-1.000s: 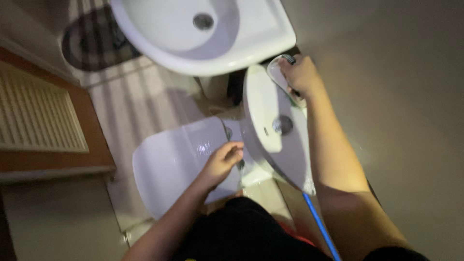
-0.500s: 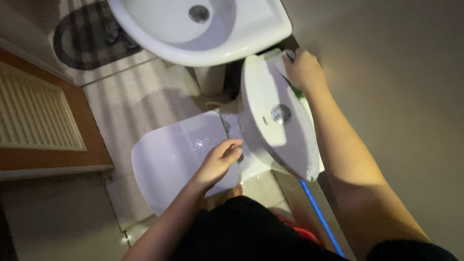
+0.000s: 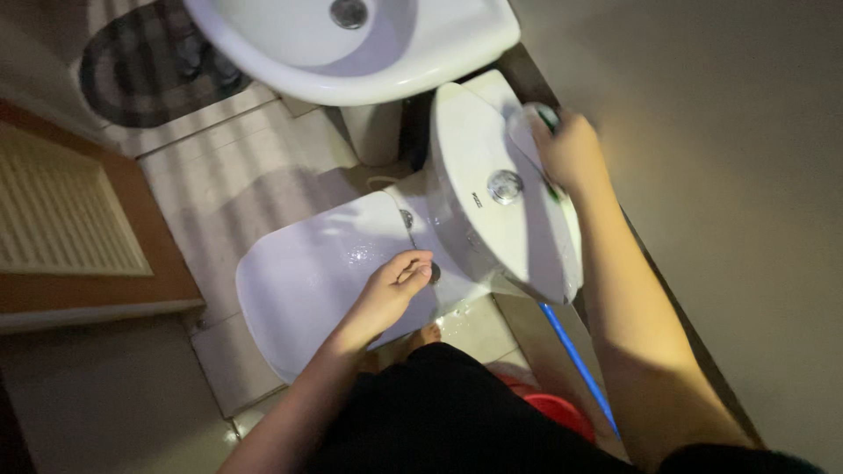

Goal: The person scoops water from a red bucket with a white scoop and pours it onto the closed toilet seat and tank. They then pour liquid from a blue bottle onto the seat and scrub the seat, lid, and tank with a green brush. The person continues scrubbing the exterior surfaces of the toilet.

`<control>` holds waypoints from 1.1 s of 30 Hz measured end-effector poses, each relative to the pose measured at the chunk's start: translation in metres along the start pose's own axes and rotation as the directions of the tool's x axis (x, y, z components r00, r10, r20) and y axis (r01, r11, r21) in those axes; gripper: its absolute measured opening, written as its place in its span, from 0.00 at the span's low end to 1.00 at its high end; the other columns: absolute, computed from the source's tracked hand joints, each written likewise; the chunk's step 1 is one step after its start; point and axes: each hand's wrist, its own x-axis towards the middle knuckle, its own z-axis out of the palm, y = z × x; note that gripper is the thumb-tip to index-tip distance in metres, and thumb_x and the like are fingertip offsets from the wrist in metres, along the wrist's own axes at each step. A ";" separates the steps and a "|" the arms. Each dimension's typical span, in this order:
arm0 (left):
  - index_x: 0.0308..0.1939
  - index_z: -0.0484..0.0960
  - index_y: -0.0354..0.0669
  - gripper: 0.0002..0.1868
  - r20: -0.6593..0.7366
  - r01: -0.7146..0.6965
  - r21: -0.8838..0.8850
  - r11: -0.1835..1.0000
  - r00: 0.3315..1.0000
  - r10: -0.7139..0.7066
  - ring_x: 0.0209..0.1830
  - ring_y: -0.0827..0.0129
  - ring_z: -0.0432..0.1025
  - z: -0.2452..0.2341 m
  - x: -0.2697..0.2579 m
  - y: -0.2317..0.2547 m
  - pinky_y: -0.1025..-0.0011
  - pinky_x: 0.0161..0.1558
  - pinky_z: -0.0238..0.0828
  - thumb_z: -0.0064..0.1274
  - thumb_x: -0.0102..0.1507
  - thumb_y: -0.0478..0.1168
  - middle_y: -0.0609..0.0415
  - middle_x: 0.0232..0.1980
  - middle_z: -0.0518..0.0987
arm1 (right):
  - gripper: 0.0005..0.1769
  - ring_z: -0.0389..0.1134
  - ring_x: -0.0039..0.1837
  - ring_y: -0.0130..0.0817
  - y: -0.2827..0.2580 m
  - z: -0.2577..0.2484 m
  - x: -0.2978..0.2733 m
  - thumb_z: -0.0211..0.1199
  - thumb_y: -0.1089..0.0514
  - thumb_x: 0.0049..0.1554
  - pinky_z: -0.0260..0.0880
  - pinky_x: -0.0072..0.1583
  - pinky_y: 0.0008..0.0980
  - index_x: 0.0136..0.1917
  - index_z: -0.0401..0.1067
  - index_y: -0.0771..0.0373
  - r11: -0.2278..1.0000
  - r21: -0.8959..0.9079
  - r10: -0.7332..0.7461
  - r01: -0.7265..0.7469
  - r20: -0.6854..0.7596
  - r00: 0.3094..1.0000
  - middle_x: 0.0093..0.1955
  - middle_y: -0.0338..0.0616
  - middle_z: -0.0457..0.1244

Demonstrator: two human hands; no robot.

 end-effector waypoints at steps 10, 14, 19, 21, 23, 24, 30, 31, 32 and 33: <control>0.62 0.78 0.41 0.21 0.064 0.150 0.118 0.982 0.985 -0.158 0.65 0.63 0.73 0.007 -0.003 -0.001 0.69 0.63 0.67 0.52 0.67 0.45 0.48 0.62 0.81 | 0.19 0.62 0.26 0.34 0.067 -0.061 -0.202 0.64 0.48 0.62 0.61 0.30 0.39 0.47 0.73 0.68 0.770 0.272 0.583 -0.577 0.066 0.810 0.29 0.51 0.64; 0.63 0.77 0.42 0.22 0.145 0.157 0.158 0.975 0.973 -0.181 0.66 0.65 0.71 0.029 0.005 0.000 0.69 0.64 0.67 0.52 0.67 0.45 0.49 0.63 0.79 | 0.22 0.72 0.36 0.41 0.055 -0.044 -0.150 0.64 0.44 0.63 0.71 0.40 0.39 0.52 0.75 0.68 0.915 0.175 0.381 -0.363 -0.079 0.921 0.38 0.55 0.69; 0.62 0.78 0.39 0.22 0.281 0.114 0.170 0.979 0.947 -0.159 0.64 0.67 0.72 0.061 0.016 0.000 0.70 0.63 0.67 0.51 0.67 0.45 0.49 0.61 0.81 | 0.29 0.74 0.58 0.49 0.005 -0.011 -0.063 0.63 0.40 0.60 0.71 0.59 0.45 0.64 0.72 0.64 0.920 0.150 0.375 -0.362 -0.067 0.924 0.55 0.57 0.70; 0.60 0.79 0.38 0.21 0.295 0.123 0.222 0.967 0.937 -0.187 0.61 0.66 0.74 0.071 0.017 -0.003 0.70 0.61 0.69 0.51 0.67 0.45 0.48 0.59 0.82 | 0.27 0.74 0.57 0.50 0.002 -0.002 -0.065 0.63 0.42 0.59 0.72 0.59 0.45 0.64 0.73 0.60 0.942 0.109 0.329 -0.318 -0.104 0.939 0.54 0.55 0.71; 0.59 0.80 0.38 0.20 0.303 0.111 0.255 0.961 0.934 -0.188 0.59 0.66 0.74 0.074 0.014 -0.005 0.70 0.59 0.69 0.53 0.67 0.45 0.48 0.57 0.82 | 0.26 0.73 0.55 0.54 0.010 0.002 -0.091 0.63 0.44 0.59 0.72 0.57 0.48 0.66 0.72 0.58 0.964 0.035 0.266 -0.264 -0.145 0.953 0.51 0.57 0.71; 0.58 0.80 0.39 0.19 0.304 0.114 0.279 0.953 0.931 -0.201 0.58 0.67 0.74 0.073 0.012 -0.006 0.70 0.59 0.69 0.52 0.67 0.45 0.49 0.56 0.82 | 0.27 0.73 0.54 0.55 0.020 -0.003 -0.112 0.64 0.44 0.58 0.71 0.56 0.48 0.66 0.73 0.57 0.955 0.060 0.297 -0.291 -0.151 0.943 0.51 0.58 0.71; 0.58 0.81 0.42 0.19 0.292 0.160 0.366 0.917 0.916 -0.276 0.56 0.69 0.74 0.053 0.006 -0.015 0.71 0.57 0.70 0.52 0.67 0.46 0.53 0.54 0.83 | 0.18 0.76 0.52 0.46 0.082 -0.040 -0.238 0.63 0.51 0.61 0.74 0.53 0.37 0.60 0.75 0.63 0.872 0.330 0.449 -0.361 -0.245 0.860 0.51 0.56 0.71; 0.58 0.81 0.41 0.19 0.299 0.155 0.350 0.924 0.916 -0.267 0.57 0.69 0.74 0.053 0.008 -0.017 0.71 0.57 0.70 0.52 0.67 0.46 0.53 0.54 0.83 | 0.18 0.76 0.52 0.45 0.088 -0.042 -0.242 0.64 0.52 0.61 0.73 0.54 0.37 0.59 0.75 0.64 0.872 0.371 0.431 -0.318 -0.277 0.859 0.49 0.56 0.72; 0.58 0.81 0.41 0.19 0.307 0.149 0.335 0.931 0.916 -0.257 0.57 0.69 0.74 0.053 0.009 -0.019 0.72 0.58 0.70 0.53 0.67 0.45 0.54 0.54 0.83 | 0.17 0.76 0.52 0.45 0.091 -0.042 -0.243 0.65 0.53 0.61 0.73 0.54 0.37 0.59 0.75 0.64 0.870 0.410 0.413 -0.272 -0.309 0.857 0.48 0.55 0.72; 0.58 0.81 0.41 0.19 0.310 0.142 0.348 0.927 0.916 -0.257 0.55 0.69 0.74 0.052 0.007 -0.022 0.72 0.57 0.70 0.53 0.67 0.45 0.53 0.53 0.83 | 0.17 0.76 0.49 0.44 0.088 -0.037 -0.246 0.66 0.52 0.60 0.73 0.52 0.37 0.58 0.75 0.64 0.862 0.375 0.454 -0.342 -0.268 0.850 0.46 0.56 0.71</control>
